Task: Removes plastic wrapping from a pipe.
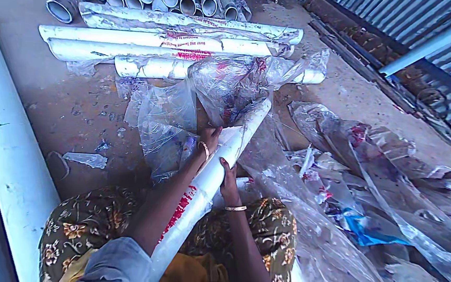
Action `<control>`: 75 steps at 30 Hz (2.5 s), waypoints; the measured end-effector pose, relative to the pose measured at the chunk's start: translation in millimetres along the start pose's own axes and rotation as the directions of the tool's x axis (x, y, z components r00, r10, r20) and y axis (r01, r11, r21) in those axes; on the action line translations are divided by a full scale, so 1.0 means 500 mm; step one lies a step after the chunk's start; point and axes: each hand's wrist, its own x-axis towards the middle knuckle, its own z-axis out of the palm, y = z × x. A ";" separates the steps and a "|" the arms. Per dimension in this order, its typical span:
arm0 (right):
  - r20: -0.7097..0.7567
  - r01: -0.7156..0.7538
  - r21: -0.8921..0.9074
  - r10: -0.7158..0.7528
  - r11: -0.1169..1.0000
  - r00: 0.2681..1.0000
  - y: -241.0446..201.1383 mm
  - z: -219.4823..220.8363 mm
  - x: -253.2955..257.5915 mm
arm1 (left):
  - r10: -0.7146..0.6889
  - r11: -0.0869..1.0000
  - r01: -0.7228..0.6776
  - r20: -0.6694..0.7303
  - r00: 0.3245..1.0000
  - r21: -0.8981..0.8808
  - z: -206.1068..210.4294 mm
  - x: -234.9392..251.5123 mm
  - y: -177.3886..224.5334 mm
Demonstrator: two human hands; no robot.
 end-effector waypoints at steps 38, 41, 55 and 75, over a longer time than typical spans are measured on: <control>-0.546 -0.451 -0.781 -0.122 0.432 0.829 -0.097 -0.718 -0.600 | 0.422 0.712 -0.645 0.564 0.710 0.279 -0.225 -0.287 -0.079; -0.593 -0.551 -0.742 0.008 0.383 0.805 0.028 -0.736 -0.669 | 0.459 0.769 -0.620 0.540 0.705 0.157 -0.289 -0.232 -0.098; -0.668 0.157 -0.345 -0.359 0.926 0.651 0.010 -0.640 -0.602 | 0.354 0.848 -0.396 0.180 0.918 0.351 -0.231 -0.371 -0.014; 0.321 0.256 -0.694 -0.029 0.672 0.947 -0.023 -0.012 -0.270 | 0.414 0.689 -0.580 0.421 0.807 0.435 -0.292 -0.321 -0.004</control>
